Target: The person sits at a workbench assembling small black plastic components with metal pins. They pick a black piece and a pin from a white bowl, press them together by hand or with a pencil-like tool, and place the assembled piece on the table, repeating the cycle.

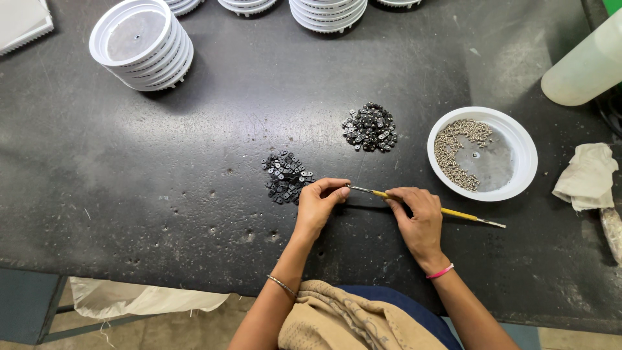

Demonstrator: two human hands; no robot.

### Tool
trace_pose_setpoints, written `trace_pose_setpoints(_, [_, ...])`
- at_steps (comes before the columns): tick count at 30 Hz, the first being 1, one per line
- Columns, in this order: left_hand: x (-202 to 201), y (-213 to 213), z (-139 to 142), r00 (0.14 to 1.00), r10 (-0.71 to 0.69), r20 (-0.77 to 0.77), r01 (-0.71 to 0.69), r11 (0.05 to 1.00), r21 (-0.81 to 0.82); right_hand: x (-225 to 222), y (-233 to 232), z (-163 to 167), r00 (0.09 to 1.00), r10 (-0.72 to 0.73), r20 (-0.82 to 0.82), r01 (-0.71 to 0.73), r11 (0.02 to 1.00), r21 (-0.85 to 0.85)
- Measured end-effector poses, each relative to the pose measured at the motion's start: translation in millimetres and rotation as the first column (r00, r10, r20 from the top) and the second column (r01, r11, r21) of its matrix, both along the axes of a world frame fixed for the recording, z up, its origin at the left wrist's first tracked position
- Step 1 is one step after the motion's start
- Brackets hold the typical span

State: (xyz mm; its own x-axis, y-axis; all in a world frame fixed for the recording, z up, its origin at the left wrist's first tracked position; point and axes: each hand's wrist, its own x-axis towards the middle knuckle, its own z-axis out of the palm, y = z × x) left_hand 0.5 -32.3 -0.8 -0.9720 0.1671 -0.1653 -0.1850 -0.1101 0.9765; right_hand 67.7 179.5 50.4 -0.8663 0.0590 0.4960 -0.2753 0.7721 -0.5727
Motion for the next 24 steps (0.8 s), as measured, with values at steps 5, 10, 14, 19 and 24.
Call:
trace_pose_setpoints(5, [-1.0,1.7,-3.2,1.000,-0.007,0.001,0.007,1.000,-0.029,1.1,1.6,-2.1,1.000,0.006,0.012,-0.007,1.000,0.011])
trace_pose_setpoints(10, [-1.5,0.8,-4.6,1.000,-0.013,-0.003,0.013,0.999,-0.030,-2.2,-0.3,-3.0,0.998,0.008,0.062,-0.014,0.995,0.096])
trace_pose_setpoints(14, [-0.6,1.0,-3.2,1.000,0.000,-0.018,0.000,1.000,-0.028,-3.5,-0.7,-1.6,0.999,0.036,0.036,-0.037,0.999,0.022])
trace_pose_setpoints(19, [0.5,1.5,-1.2,1.000,-0.011,-0.023,0.010,0.998,-0.068,-1.6,0.7,-3.9,1.000,0.025,0.018,-0.025,1.000,0.015])
trace_pose_setpoints(24, [-0.3,2.2,-1.1,1.000,-0.016,-0.001,0.016,0.999,-0.048,-3.7,1.7,-4.8,0.999,-0.005,0.051,0.000,0.995,0.097])
